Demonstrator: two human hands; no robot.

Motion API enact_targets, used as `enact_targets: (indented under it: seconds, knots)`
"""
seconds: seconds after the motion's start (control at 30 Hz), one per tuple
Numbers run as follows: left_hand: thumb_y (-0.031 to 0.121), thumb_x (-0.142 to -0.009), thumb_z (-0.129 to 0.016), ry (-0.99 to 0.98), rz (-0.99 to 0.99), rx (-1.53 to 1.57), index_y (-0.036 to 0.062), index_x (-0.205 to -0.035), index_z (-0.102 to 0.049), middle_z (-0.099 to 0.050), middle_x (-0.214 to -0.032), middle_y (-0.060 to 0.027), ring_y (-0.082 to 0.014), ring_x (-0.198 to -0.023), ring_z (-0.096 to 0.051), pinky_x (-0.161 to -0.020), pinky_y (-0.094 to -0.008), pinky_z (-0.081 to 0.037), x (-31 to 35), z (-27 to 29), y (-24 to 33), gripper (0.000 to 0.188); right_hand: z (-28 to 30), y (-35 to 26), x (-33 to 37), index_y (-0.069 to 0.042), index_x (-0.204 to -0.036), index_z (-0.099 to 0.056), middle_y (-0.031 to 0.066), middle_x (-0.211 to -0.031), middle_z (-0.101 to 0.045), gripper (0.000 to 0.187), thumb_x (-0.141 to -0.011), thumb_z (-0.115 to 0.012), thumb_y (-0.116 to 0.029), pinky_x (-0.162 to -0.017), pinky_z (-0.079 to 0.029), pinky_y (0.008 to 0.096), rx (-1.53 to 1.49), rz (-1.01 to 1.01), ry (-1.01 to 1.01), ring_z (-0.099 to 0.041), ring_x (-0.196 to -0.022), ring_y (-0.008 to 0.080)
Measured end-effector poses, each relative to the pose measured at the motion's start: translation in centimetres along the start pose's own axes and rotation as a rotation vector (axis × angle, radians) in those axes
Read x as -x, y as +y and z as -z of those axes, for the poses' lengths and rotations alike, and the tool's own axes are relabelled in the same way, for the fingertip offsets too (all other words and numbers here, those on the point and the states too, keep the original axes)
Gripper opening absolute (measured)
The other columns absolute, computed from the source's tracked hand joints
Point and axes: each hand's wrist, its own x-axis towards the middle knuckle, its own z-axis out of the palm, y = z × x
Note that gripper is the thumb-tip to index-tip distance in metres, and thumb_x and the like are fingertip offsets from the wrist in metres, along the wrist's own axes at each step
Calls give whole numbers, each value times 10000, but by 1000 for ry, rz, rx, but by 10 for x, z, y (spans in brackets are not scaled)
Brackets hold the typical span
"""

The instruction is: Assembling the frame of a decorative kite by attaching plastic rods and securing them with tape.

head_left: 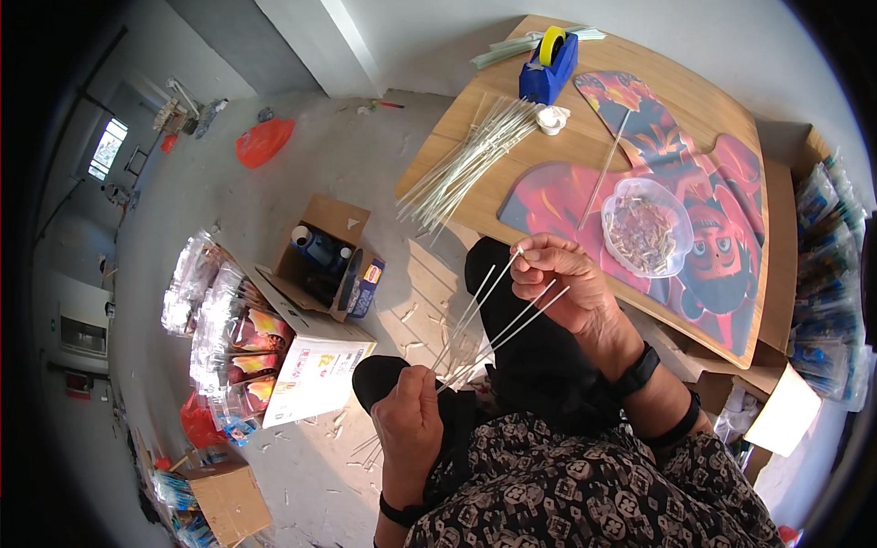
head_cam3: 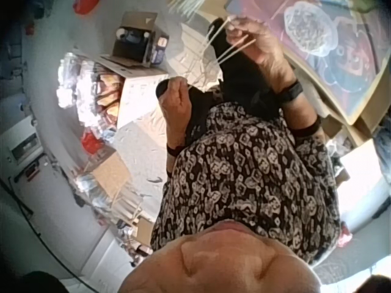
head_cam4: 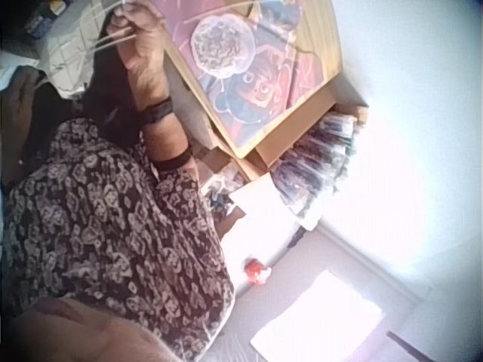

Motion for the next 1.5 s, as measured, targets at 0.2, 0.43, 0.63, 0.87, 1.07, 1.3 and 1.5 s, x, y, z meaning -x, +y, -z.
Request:
enact_targets:
  seconds: [0.2,0.43,0.63,0.87,1.07,1.3,1.5]
  knots:
    - [24,-869,-581,-4,-125,-69,2,-861,-556,-569,-651,-159,-323,-527,-553,-468,-361,-405,-1,5,3,34,15,-20,-2,103,-873,-611,94,-684,-516,145,-740,-601,45,-437,-299,221,-38,-247,-79,-375,-533,104]
    - [29,-875,-567,-22,-43,-21,9,-864,-544,-547,-607,-169,-347,-510,-548,-453,-388,-405,0,-3,4,32,11,-7,6,85,-830,-633,87,-640,-528,124,-719,-647,33,-444,-316,225,112,-320,-105,-427,-513,95]
    - [40,-902,-535,-106,66,53,10,-859,-534,-525,-569,-164,-322,-460,-532,-435,-352,-379,1,-7,10,52,13,26,19,54,-883,-669,60,-682,-624,226,-707,-739,-68,-476,-400,184,201,-434,-336,-548,-568,82]
    - [39,-908,-527,-63,34,52,1,-853,-528,-510,-565,-163,-301,-451,-523,-425,-347,-360,3,-4,4,67,17,-67,12,24,-806,-660,60,-630,-607,101,-774,-595,-47,-516,-447,266,1433,209,124,-563,-570,112]
    - [43,-911,-526,-86,41,82,-4,-857,-525,-512,-578,-160,-297,-445,-503,-427,-342,-357,1,-8,5,71,109,-155,-8,4,-758,-617,224,-789,-631,109,-744,-563,-90,-698,-490,471,2261,407,783,-608,-775,408]
    - [59,-915,-517,-80,51,55,6,-849,-529,-484,-578,-109,-208,-462,-472,-440,-308,-353,-1,-7,3,85,135,-149,-17,1,-710,-605,190,-840,-627,116,-710,-628,-113,-697,-479,425,2283,312,788,-599,-817,371]
    - [72,-921,-503,-45,50,68,10,-844,-531,-470,-577,-72,-134,-463,-441,-448,-286,-344,0,-7,-2,103,111,-147,-12,36,-871,-635,243,-938,-629,224,-782,-597,-166,-792,-468,465,2453,58,687,-604,-906,390]
